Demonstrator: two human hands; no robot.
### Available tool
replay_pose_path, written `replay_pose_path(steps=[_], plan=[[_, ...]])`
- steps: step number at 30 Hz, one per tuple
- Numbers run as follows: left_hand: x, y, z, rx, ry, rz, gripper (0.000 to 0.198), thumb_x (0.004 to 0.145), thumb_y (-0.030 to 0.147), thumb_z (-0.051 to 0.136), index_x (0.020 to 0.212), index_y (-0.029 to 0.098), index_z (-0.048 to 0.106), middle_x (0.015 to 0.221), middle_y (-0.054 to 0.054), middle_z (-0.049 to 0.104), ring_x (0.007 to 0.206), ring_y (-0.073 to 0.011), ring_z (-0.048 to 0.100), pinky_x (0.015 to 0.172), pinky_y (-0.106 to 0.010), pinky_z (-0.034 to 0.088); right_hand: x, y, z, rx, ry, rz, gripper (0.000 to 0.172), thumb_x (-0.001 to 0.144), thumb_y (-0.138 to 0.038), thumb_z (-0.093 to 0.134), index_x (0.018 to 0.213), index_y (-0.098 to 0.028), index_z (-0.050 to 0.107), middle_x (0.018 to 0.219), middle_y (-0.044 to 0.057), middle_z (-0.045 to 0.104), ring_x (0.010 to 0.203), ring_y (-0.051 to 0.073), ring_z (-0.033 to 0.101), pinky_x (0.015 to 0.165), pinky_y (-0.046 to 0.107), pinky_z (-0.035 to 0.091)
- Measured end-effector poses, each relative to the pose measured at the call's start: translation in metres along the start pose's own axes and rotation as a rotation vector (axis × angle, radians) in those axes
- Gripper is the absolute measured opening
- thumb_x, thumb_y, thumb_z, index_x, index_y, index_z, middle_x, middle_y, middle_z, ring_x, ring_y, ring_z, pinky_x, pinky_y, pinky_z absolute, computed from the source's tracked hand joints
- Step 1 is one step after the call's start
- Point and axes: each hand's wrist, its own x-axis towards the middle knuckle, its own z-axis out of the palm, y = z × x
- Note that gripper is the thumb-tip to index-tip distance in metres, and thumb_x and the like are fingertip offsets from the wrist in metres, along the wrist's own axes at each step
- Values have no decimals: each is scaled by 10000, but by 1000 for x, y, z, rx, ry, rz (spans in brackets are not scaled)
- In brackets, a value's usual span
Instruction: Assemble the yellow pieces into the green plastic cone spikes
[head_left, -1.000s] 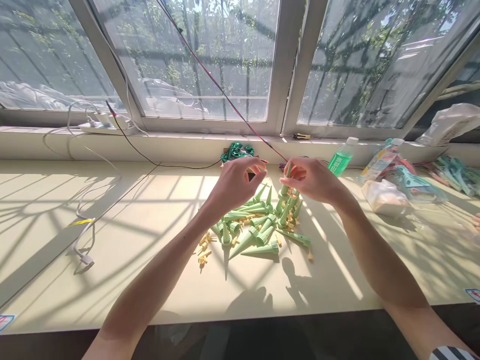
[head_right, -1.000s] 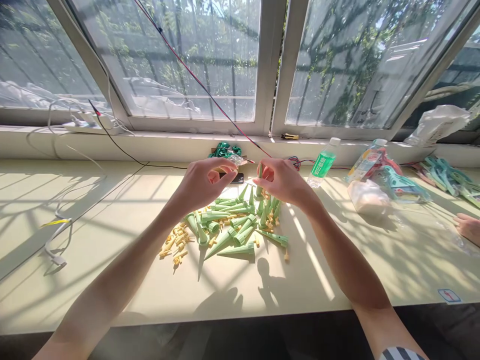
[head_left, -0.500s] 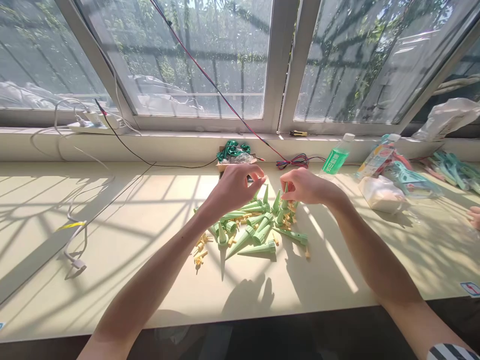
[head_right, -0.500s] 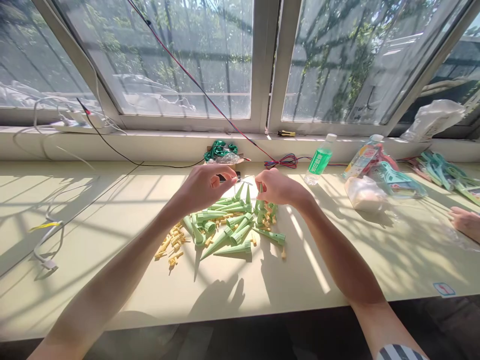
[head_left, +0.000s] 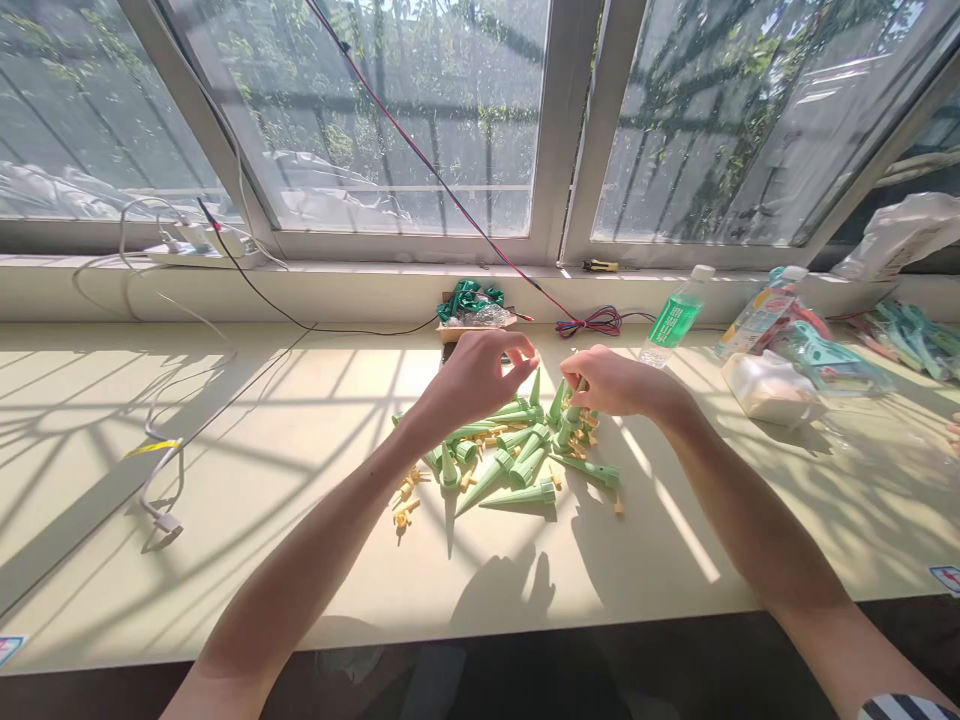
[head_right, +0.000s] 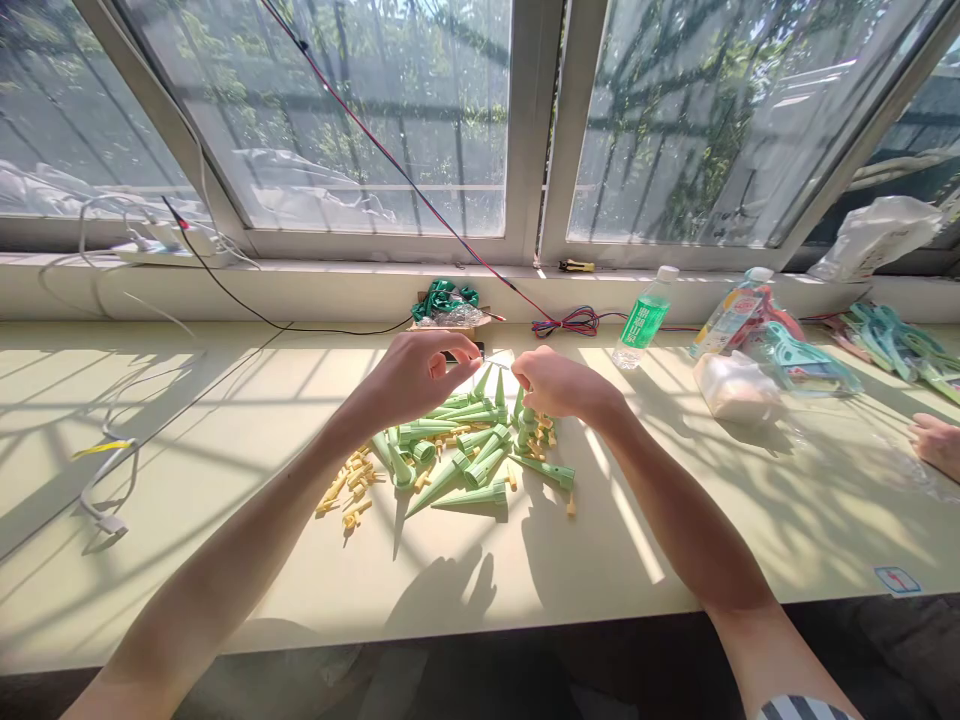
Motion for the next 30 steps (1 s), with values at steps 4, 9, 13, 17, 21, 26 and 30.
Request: replay_pose_path(steps=[4, 9, 13, 17, 21, 26, 30], plan=[[0, 2, -4, -10, -10, -23, 193, 876, 325, 582, 878, 192, 723, 823, -6, 735, 533, -96, 517, 582, -243, 393, -4, -7, -1, -16, -12, 52, 83, 765, -135, 636, 778, -187, 573, 851, 33, 558, 707, 132, 510, 557, 213, 316], [1, 0, -14, 8, 21, -45, 197, 863, 332, 593, 851, 182, 721, 781, -4, 727, 518, -91, 521, 618, -250, 416, -4, -7, 0, -44, 27, 49, 111, 744, -171, 691, 801, -195, 598, 888, 47, 611, 721, 161, 546, 576, 242, 347], [2, -5, -30, 18, 84, -72, 203, 864, 339, 583, 880, 202, 732, 781, 8, 729, 519, -93, 526, 662, -264, 445, -1, -7, 2, 72, 263, -57, 145, 799, -225, 691, 912, -179, 613, 934, 70, 664, 880, 213, 601, 728, 293, 425], [3, -11, -44, 19, 157, -115, 242, 844, 381, 599, 879, 191, 746, 827, -19, 741, 530, -101, 559, 684, -282, 485, -5, -25, 5, 167, 474, -188, 118, 879, -233, 621, 971, -159, 613, 967, 82, 668, 873, 206, 608, 795, 323, 439], [3, -14, -52, 12, 175, -126, 291, 839, 416, 598, 889, 172, 748, 849, -51, 746, 634, -143, 632, 703, -289, 515, -11, -52, 18, 234, 395, -359, 104, 919, -232, 579, 981, -157, 613, 946, 70, 666, 848, 189, 604, 776, 313, 444], [2, -12, -54, -15, 178, -106, 290, 845, 407, 598, 892, 162, 746, 836, -63, 744, 678, -158, 657, 685, -282, 523, -11, -73, 42, 332, 229, -467, 221, 933, -281, 582, 1110, -150, 598, 990, 99, 678, 880, 210, 633, 781, 343, 485], [0, -7, -56, -41, 169, -91, 290, 848, 401, 598, 887, 154, 745, 808, -67, 740, 671, -158, 659, 679, -282, 524, -6, -83, 55, 432, 187, -480, 390, 906, -303, 628, 1258, -163, 537, 1036, 102, 679, 866, 205, 653, 794, 364, 513]])
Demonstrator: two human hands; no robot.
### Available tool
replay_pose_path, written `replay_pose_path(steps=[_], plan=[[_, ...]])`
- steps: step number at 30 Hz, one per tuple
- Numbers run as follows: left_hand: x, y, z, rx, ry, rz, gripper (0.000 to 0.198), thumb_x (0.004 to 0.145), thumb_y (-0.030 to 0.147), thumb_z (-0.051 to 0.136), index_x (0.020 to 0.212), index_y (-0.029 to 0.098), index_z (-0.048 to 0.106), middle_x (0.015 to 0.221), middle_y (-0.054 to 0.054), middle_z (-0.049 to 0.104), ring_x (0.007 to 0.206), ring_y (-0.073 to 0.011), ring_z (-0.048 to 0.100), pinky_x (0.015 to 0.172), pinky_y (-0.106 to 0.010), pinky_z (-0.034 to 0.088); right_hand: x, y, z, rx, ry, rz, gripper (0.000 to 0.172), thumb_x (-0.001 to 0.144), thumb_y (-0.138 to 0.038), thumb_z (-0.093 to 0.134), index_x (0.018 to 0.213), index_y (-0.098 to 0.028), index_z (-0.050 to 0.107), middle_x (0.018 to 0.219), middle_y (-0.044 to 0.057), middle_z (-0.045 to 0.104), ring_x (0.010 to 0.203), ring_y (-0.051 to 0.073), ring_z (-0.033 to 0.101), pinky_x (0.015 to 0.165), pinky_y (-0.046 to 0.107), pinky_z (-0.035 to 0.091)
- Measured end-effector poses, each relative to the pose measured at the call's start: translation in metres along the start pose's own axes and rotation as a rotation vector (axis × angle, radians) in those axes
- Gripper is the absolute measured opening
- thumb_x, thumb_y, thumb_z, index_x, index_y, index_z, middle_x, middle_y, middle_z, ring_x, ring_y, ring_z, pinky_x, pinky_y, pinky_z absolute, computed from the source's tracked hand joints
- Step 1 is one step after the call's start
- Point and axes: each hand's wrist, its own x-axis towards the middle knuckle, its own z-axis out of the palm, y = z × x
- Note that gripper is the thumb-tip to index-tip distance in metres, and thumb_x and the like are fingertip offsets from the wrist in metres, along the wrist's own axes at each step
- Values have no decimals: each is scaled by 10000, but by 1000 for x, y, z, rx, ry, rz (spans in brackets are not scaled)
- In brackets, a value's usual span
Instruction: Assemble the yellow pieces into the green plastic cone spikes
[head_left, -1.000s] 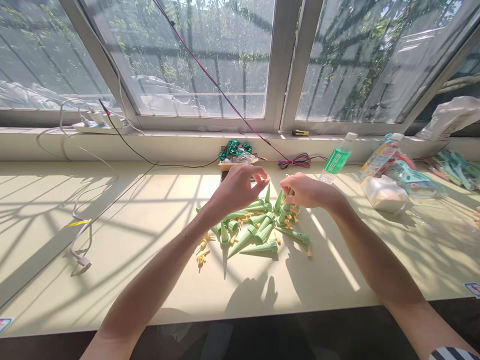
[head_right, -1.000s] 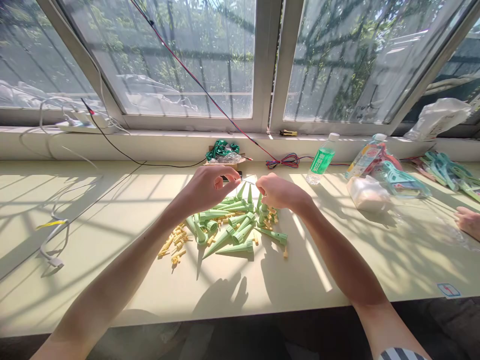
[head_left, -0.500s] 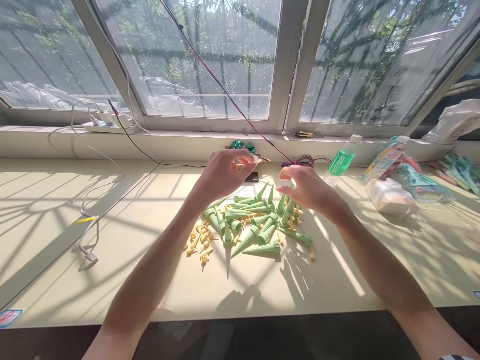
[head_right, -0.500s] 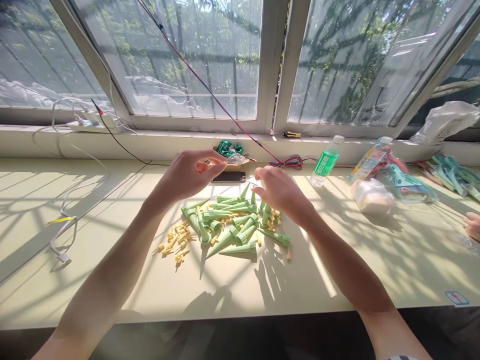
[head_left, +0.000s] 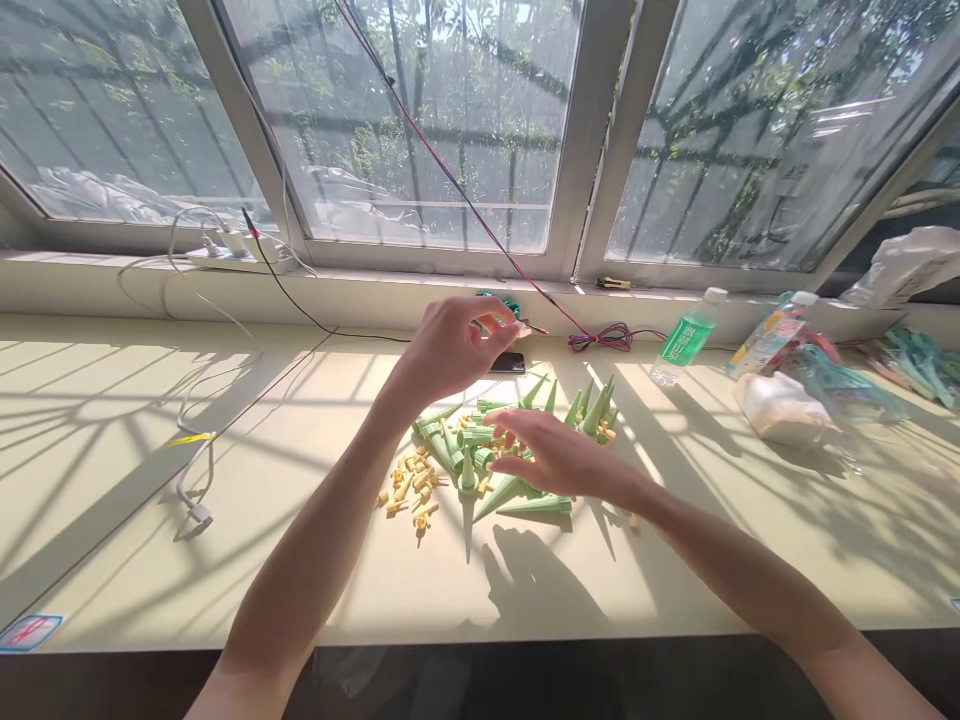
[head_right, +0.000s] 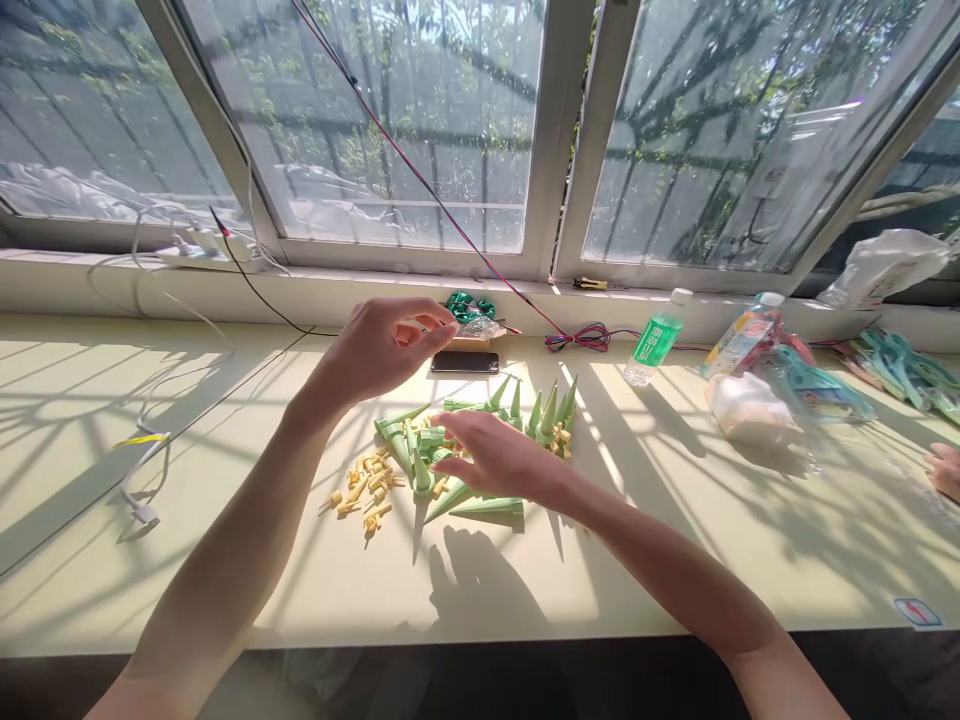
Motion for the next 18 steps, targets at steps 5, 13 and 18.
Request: replay_pose_path(steps=[5, 13, 18], plan=[[-1, 0, -6, -7, 19, 22, 283, 850, 405, 599, 883, 164, 745, 780, -52, 734, 676, -157, 660, 670, -278, 519, 8, -1, 24, 126, 36, -18, 439, 893, -284, 643, 1293, -154, 521, 1066, 108, 681, 776, 175, 660, 765, 354, 527], [-2, 1, -6, -39, 18, 61, 273, 858, 382, 590, 895, 158, 741, 727, -43, 721, 660, -146, 650, 701, -290, 528, 7, 10, 63, 248, 218, -41, 134, 860, -194, 678, 982, -165, 629, 947, 54, 669, 683, 144, 623, 691, 305, 519], [-2, 1, -5, -46, -6, 66, 274, 861, 387, 583, 887, 161, 736, 739, -46, 726, 666, -150, 653, 708, -298, 531, 6, 17, 75, 196, 229, -103, 100, 904, -250, 627, 976, -181, 622, 972, 61, 609, 704, 137, 587, 704, 306, 512]])
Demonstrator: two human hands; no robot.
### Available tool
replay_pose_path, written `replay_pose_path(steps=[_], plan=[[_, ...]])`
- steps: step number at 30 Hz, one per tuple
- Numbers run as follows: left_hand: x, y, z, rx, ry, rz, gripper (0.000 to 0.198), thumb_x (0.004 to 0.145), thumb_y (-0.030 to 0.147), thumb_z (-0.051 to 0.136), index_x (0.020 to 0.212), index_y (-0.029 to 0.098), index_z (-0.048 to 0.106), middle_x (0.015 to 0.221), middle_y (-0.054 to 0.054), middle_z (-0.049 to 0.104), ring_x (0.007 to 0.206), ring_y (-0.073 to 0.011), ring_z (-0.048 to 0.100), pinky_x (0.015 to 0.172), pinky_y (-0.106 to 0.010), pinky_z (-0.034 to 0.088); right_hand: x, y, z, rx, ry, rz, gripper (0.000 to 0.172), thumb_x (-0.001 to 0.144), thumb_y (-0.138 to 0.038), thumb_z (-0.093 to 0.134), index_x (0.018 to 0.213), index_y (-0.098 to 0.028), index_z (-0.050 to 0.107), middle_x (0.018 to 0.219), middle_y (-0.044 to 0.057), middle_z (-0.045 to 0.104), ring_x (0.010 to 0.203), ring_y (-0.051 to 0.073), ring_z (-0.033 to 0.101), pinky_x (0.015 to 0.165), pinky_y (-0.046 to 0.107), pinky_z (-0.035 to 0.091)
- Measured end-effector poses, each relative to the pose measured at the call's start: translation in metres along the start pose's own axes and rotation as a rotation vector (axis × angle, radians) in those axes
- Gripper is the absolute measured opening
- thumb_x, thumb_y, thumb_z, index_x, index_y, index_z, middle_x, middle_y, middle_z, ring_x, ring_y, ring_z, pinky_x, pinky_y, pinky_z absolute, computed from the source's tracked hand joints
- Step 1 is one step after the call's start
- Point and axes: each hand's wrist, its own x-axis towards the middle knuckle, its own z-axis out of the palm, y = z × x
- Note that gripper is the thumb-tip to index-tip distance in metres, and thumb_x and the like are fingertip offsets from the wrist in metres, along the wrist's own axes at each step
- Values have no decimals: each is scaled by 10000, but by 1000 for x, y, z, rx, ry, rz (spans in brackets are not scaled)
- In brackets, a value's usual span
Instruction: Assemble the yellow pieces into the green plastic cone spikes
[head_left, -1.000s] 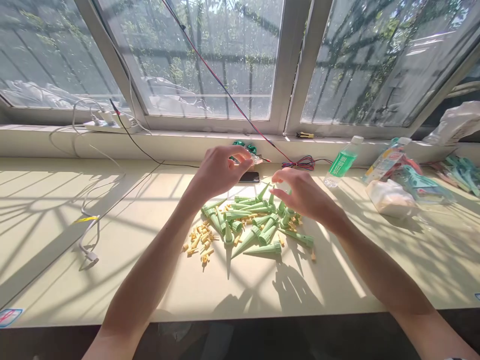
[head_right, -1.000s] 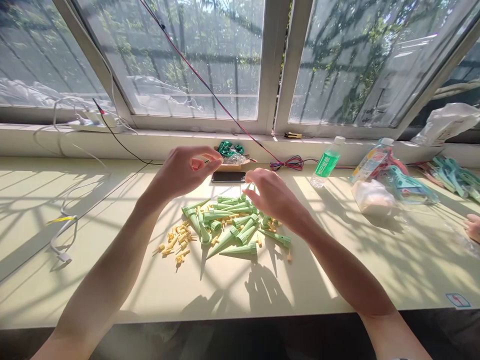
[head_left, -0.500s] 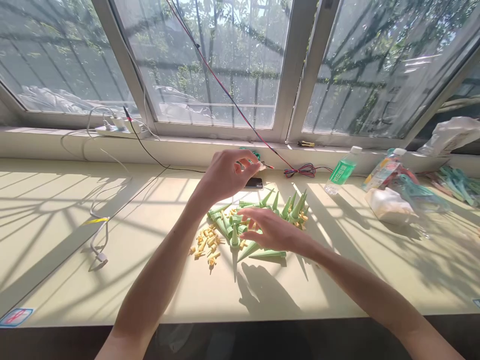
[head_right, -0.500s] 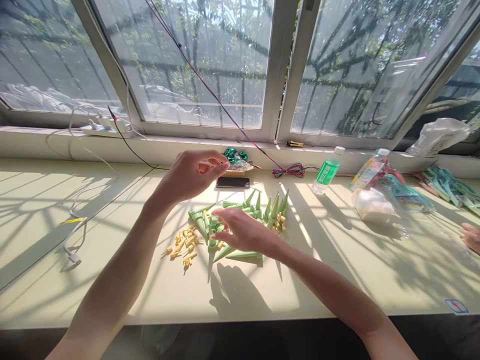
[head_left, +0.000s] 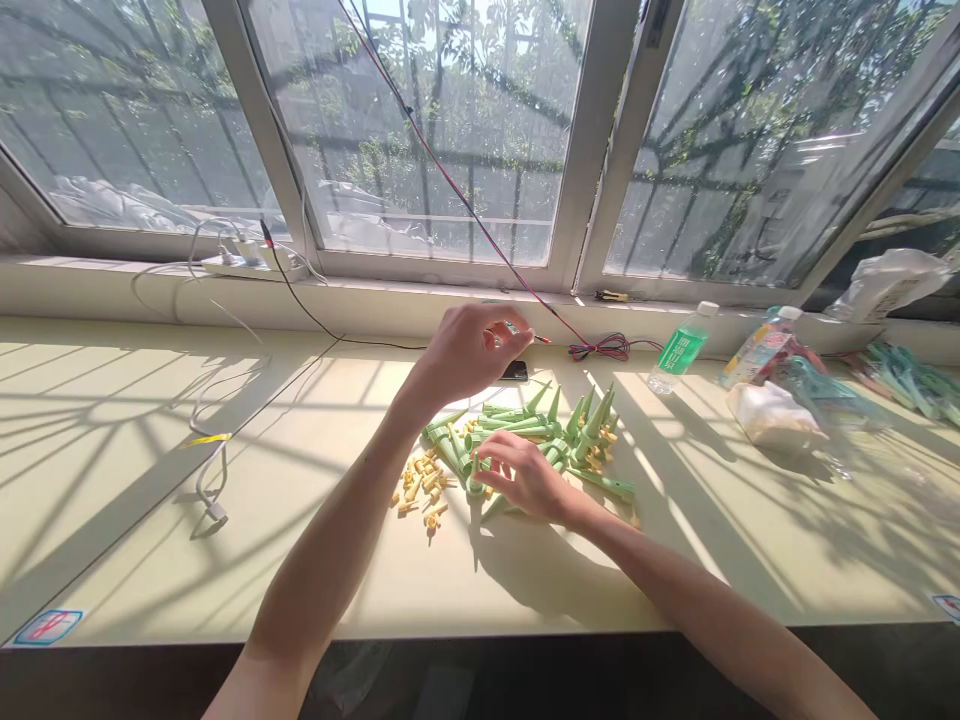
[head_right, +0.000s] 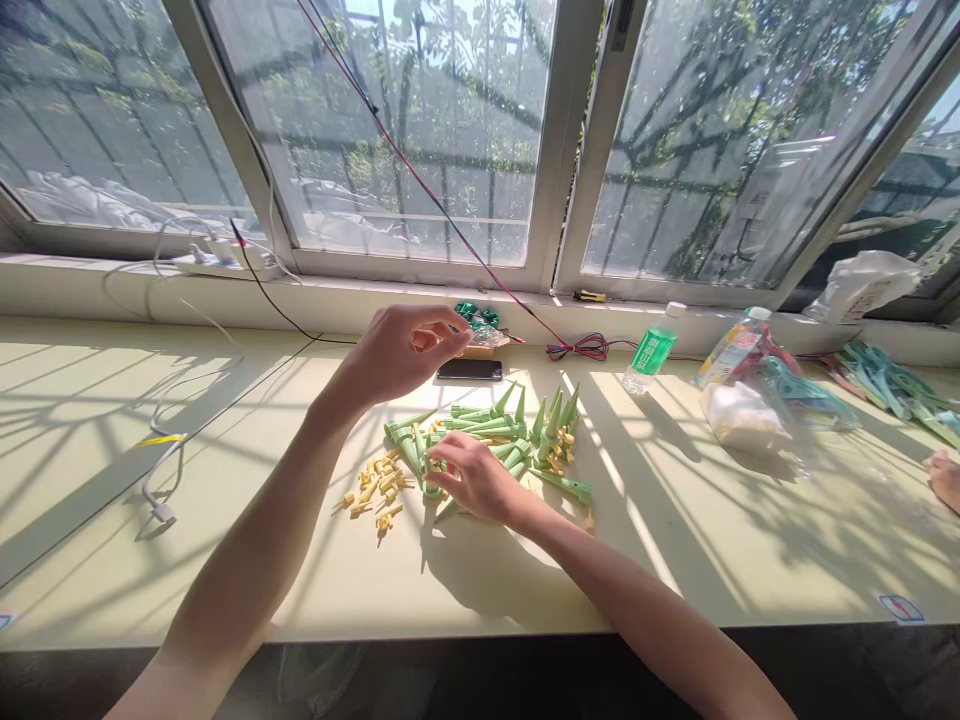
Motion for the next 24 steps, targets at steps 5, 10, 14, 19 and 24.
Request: replay_pose_path(steps=[5, 10, 14, 19, 24], plan=[[0, -1, 0, 8, 3, 0, 269, 864, 380, 578, 880, 162, 734, 777, -48, 732, 691, -154, 657, 707, -297, 531, -8, 6, 3, -63, 8, -29, 79, 936, -247, 575, 968, -183, 610, 1008, 80, 620, 867, 176, 611, 768, 311, 509], [0, 1, 3, 15, -9, -10, 272, 867, 377, 575, 893, 162, 739, 799, -53, 735, 694, -154, 653, 693, -290, 529, -16, 6, -3, -148, 7, -12, 84, 962, -229, 509, 970, -204, 589, 970, 68, 648, 877, 185, 632, 769, 314, 511], [-2, 5, 6, 3, -45, -11, 279, 879, 390, 567, 900, 170, 736, 814, -46, 734, 650, -135, 635, 671, -278, 520, -19, 12, -7, -191, 79, -13, 65, 962, -220, 486, 981, -207, 547, 902, 59, 649, 780, 174, 618, 713, 307, 503], [-18, -3, 20, 35, -115, 39, 300, 907, 418, 539, 890, 184, 727, 746, -19, 720, 577, -109, 587, 600, -244, 472, -19, 28, -12, -225, 196, 7, 101, 975, -273, 466, 1032, -200, 508, 847, 51, 637, 661, 155, 579, 637, 285, 478], [-51, -44, 43, 42, -165, 39, 329, 932, 403, 490, 882, 161, 707, 755, -43, 712, 551, -107, 571, 565, -240, 461, -17, 30, -25, -221, 239, 110, 167, 988, -339, 416, 1035, -219, 524, 899, 72, 661, 735, 178, 633, 703, 319, 519]])
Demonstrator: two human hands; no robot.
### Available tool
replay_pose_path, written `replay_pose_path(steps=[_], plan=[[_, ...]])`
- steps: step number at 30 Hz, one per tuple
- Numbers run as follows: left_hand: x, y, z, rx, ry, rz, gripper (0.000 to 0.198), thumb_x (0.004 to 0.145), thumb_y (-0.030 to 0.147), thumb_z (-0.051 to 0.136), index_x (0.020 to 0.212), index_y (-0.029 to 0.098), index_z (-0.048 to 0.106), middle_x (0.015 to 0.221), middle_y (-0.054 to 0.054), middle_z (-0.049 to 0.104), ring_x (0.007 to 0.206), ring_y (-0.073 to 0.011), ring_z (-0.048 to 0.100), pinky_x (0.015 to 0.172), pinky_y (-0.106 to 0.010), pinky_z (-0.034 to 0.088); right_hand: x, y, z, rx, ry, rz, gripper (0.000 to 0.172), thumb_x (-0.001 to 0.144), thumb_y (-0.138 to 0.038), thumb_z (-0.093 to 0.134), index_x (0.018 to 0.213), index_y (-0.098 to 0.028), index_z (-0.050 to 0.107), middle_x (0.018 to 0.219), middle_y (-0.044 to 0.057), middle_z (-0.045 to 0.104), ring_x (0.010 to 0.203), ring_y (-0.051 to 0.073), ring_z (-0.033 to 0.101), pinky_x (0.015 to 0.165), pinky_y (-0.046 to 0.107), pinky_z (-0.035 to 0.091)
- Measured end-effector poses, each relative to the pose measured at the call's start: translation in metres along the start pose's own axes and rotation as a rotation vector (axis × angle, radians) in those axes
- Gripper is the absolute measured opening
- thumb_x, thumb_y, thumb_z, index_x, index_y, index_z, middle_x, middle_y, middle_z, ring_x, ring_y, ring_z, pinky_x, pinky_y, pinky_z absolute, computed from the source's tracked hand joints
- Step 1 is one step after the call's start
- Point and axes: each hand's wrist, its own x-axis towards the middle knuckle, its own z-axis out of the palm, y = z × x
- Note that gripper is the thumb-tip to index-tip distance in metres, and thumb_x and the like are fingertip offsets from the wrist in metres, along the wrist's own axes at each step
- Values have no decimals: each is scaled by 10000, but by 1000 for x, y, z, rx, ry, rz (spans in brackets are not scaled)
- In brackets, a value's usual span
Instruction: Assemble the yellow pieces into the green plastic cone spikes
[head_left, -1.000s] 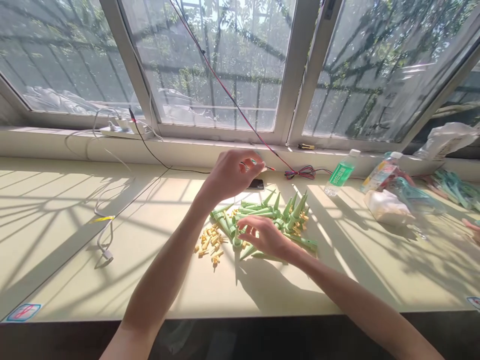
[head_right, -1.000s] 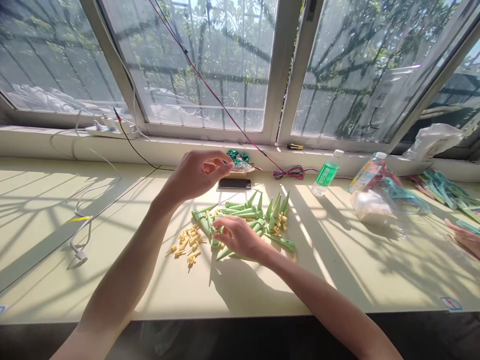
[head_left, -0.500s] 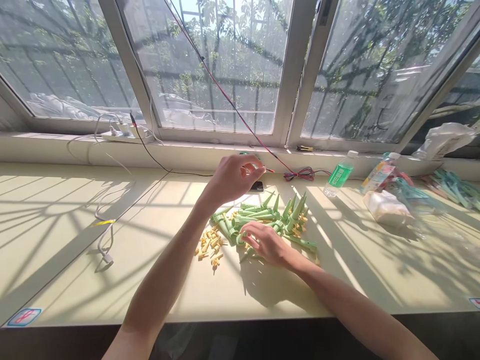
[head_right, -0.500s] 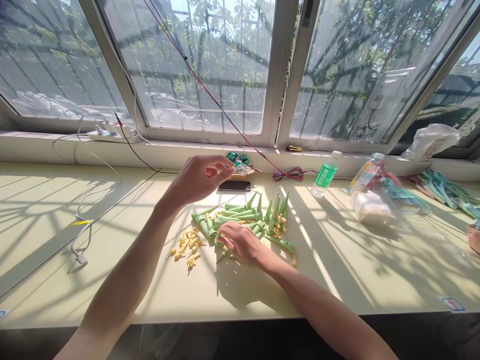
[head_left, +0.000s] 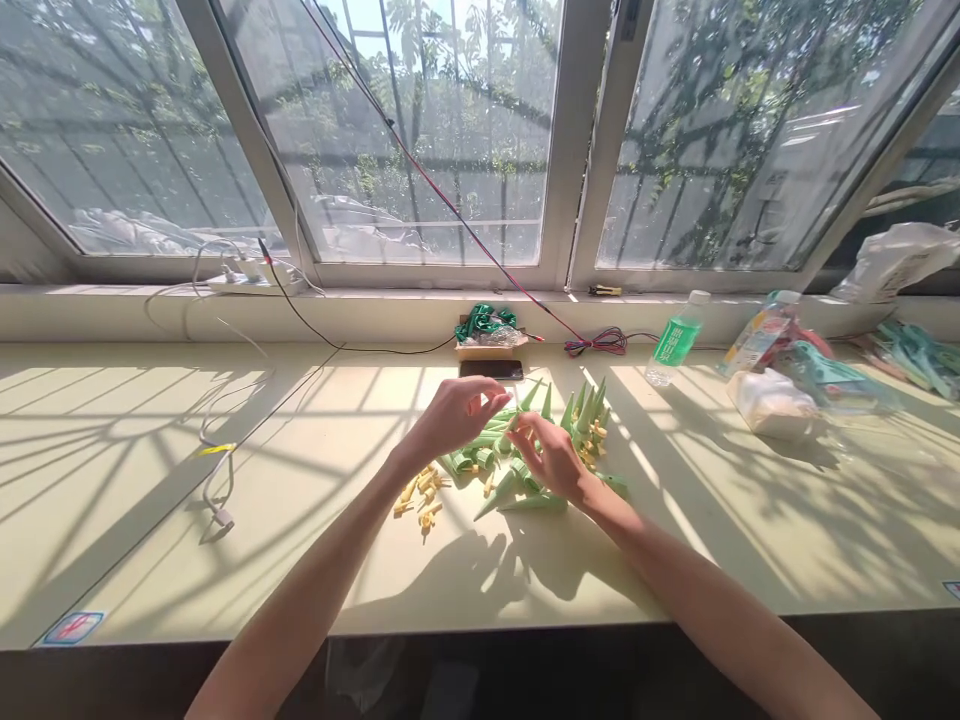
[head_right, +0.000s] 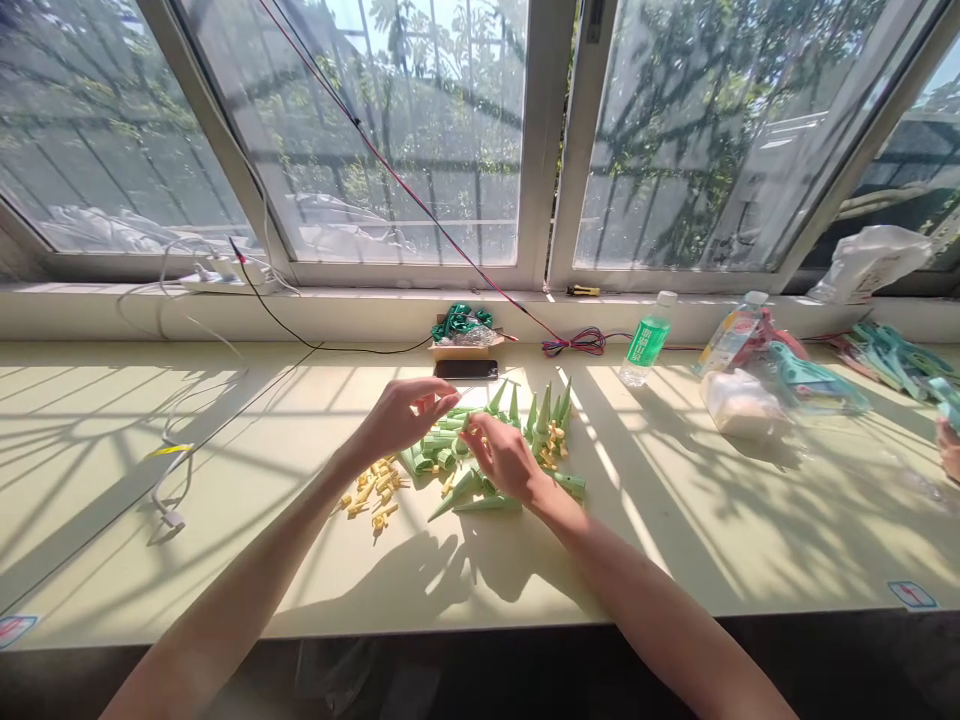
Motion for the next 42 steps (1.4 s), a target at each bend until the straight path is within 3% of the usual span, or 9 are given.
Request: replay_pose_path(steps=[4, 8, 15, 20, 26, 29, 34, 42], plan=[[-21, -19, 14, -57, -101, 58, 266, 913, 384, 528, 903, 169, 684, 795, -58, 712, 547, -110, 556, 555, -249, 456, 2, 2, -6, 21, 76, 22, 174, 979, -350, 441, 1040, -216, 533, 886, 64, 677, 734, 173, 651, 687, 309, 532], [-30, -17, 21, -72, -178, 86, 238, 890, 372, 572, 987, 176, 666, 908, -72, 713, 618, -126, 585, 600, -269, 478, 1, 2, -5, 26, 161, -53, 159, 973, -343, 478, 996, -195, 532, 844, 48, 686, 696, 147, 651, 660, 278, 526], [-36, -12, 32, 98, -137, 83, 219, 894, 363, 565, 914, 167, 662, 855, -68, 695, 635, -142, 611, 601, -270, 470, -3, -5, -4, 29, 108, -64, 141, 967, -337, 511, 942, -201, 541, 825, 44, 707, 715, 150, 676, 662, 261, 525], [-38, -11, 29, 167, -129, 95, 202, 916, 293, 498, 900, 167, 656, 845, -59, 662, 637, -132, 589, 582, -250, 445, -3, -12, -7, 13, 117, -124, 106, 978, -277, 497, 970, -192, 560, 864, 54, 717, 732, 144, 681, 683, 254, 528], [-35, -24, 23, 90, 71, 111, 105, 894, 231, 524, 870, 164, 602, 762, -9, 577, 604, -102, 513, 587, -228, 430, -3, -13, -1, -20, 196, -154, 190, 963, -248, 513, 1143, -189, 527, 896, 57, 697, 761, 157, 665, 692, 278, 539], [-34, -28, 23, 50, 136, 113, 83, 900, 211, 522, 884, 164, 588, 808, -14, 591, 609, -90, 508, 590, -219, 431, -5, -14, 3, -71, 112, -168, 139, 960, -223, 496, 1083, -195, 554, 877, 55, 673, 750, 161, 638, 693, 291, 526], [-37, -27, 29, 92, 144, 151, 101, 918, 218, 510, 936, 162, 593, 825, -15, 599, 593, -83, 502, 572, -210, 424, -10, -24, 9, -175, -170, -237, 104, 947, -233, 520, 915, -187, 608, 827, 56, 632, 777, 181, 574, 750, 331, 493], [-39, -26, 33, 148, 130, 197, 110, 916, 238, 519, 901, 156, 591, 815, -16, 612, 548, -72, 496, 534, -195, 410, -18, -41, 14, -264, -368, -207, 143, 941, -258, 543, 1003, -180, 645, 982, 91, 627, 839, 201, 515, 832, 374, 460]])
